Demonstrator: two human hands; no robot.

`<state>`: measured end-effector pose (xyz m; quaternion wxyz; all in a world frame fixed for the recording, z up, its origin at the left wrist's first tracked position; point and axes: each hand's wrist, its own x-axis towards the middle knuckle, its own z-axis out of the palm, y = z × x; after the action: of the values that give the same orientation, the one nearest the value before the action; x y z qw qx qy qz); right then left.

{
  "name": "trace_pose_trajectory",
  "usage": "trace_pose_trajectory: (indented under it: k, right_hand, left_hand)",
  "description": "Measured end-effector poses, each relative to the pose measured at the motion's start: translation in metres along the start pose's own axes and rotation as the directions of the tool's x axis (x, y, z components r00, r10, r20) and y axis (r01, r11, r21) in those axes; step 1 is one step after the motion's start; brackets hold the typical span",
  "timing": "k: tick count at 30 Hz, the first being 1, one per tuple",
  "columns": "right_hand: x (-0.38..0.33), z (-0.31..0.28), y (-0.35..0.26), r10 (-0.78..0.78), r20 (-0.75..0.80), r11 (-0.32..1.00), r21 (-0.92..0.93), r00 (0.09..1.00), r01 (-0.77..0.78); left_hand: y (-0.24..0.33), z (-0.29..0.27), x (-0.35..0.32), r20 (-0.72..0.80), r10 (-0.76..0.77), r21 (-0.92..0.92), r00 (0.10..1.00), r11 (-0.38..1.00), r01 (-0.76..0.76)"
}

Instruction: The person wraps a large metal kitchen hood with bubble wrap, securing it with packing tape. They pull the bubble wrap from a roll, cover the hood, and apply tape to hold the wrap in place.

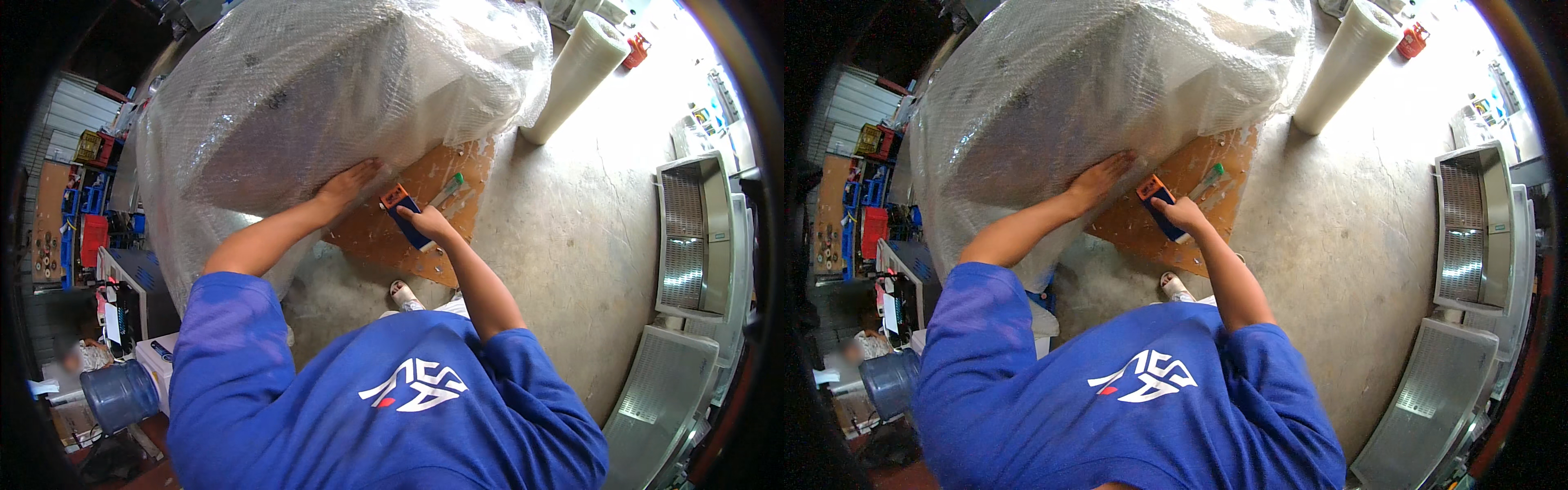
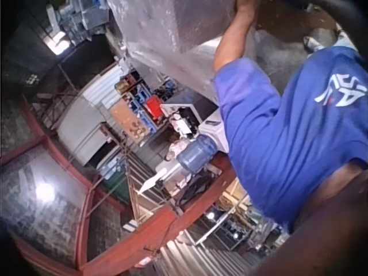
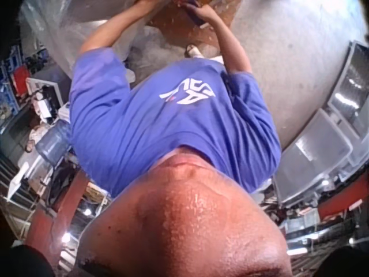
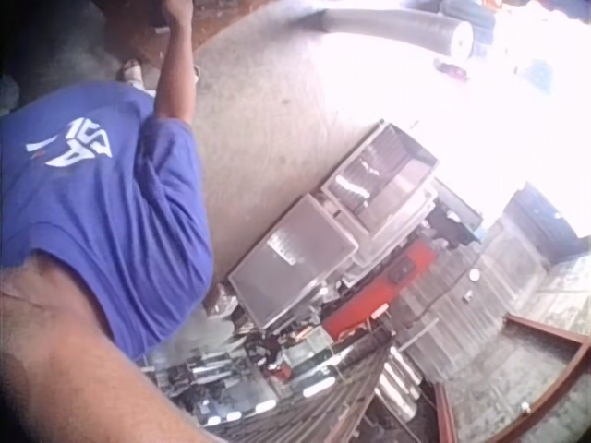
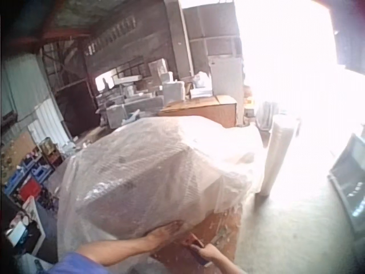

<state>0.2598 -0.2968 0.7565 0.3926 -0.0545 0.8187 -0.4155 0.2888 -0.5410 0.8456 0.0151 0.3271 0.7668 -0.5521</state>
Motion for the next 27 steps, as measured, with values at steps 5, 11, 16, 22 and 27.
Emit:
trace_pose_trajectory:
  k: [5,11,16,22,27]
  right_hand:
    - [-0.008,-0.007,-0.021,-0.012,0.021,0.99,-0.143,1.0,0.015]
    - [0.024,-0.029,-0.086,0.018,0.065,0.863,-0.505,0.998,0.018]
    - [0.001,-0.022,-0.178,0.182,0.104,0.524,-0.852,0.978,-0.007]
    - [0.118,0.006,-0.128,0.435,-0.26,-0.275,-0.95,0.862,-0.148]
    - [0.013,0.0,-0.135,0.132,0.259,0.192,-0.954,0.957,0.231]
  left_hand:
    - [0.009,0.012,-0.005,0.036,-0.03,-0.071,0.999,0.997,0.033]
    - [-0.004,-0.012,0.005,0.065,0.018,-0.182,0.998,0.983,-0.006]
    - [0.012,0.0,-0.004,0.075,-0.064,-0.117,0.995,0.99,0.072]
    - [-0.017,-0.034,0.025,0.104,0.021,-0.034,0.994,0.999,-0.018]
    - [0.021,-0.002,0.004,0.07,-0.104,-0.098,0.992,0.989,0.11]
